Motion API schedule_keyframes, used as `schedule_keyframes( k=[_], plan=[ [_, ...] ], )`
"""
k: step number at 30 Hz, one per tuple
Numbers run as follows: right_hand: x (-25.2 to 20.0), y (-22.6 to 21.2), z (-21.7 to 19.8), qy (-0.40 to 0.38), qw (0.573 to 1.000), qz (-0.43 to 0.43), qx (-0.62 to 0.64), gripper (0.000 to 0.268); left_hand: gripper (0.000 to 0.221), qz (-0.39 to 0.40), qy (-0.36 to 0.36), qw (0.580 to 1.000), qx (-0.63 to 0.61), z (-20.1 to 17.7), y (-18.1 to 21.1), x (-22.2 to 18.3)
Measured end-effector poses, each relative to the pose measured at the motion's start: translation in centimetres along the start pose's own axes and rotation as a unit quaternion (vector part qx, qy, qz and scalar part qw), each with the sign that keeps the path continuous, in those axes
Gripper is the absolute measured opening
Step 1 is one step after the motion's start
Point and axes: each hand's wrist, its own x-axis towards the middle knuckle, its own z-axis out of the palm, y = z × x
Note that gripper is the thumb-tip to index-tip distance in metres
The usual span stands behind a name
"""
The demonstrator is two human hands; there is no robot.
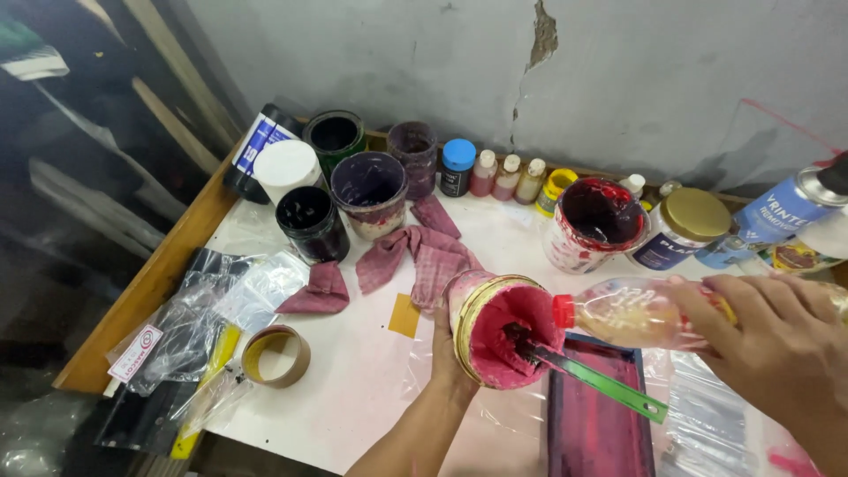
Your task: Mixing pink ink in a container with a brush and adding liquid from a bottle to prepare it for printing.
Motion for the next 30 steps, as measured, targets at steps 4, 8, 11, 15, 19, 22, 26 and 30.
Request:
schedule_keyframes(
  k=[4,8,11,15,19,22,26,30],
  plan=[
    [1.9,-0.1,-1.7,-0.014,0.995,-0.087,-0.039,0.023,0.063,-0.021,-0.006,0.999,-0.038,-0.3,-0.5,0.5],
    [1.4,-0.9,-1.3,-0.041,0.990,-0.131,-0.024,0.037,0.060,-0.028,-0.024,0.998,-0.049,-0.5,-1.1,0.6],
    [1.3,-1.2,-1.0,-0.053,0.988,-0.140,-0.025,0.044,0.064,-0.039,-0.028,0.998,-0.049,-0.2,-1.0,0.0],
    [1.1,-1.5,-0.9,-0.060,0.989,-0.134,-0.016,0.040,0.066,-0.033,-0.022,0.998,-0.042,-0.3,-1.1,0.1],
    [0.9,-1.6,-0.6,-0.056,0.990,-0.127,-0.005,0.042,0.066,-0.042,-0.028,0.998,-0.033,0.1,-0.9,-0.4],
    [-0.1,-2.0,-0.2,-0.044,0.996,-0.082,0.013,0.028,0.065,-0.030,-0.027,0.998,-0.039,-0.5,-1.2,0.4],
    [-1.8,-2.0,1.6,-0.062,0.998,-0.017,0.026,0.059,0.065,-0.018,-0.018,0.999,-0.037,0.1,-1.0,0.1],
    [-1.9,-2.6,2.5,-0.039,0.998,-0.022,0.045,0.047,0.069,-0.021,-0.029,0.999,-0.031,-0.1,-1.2,0.5]
  ],
)
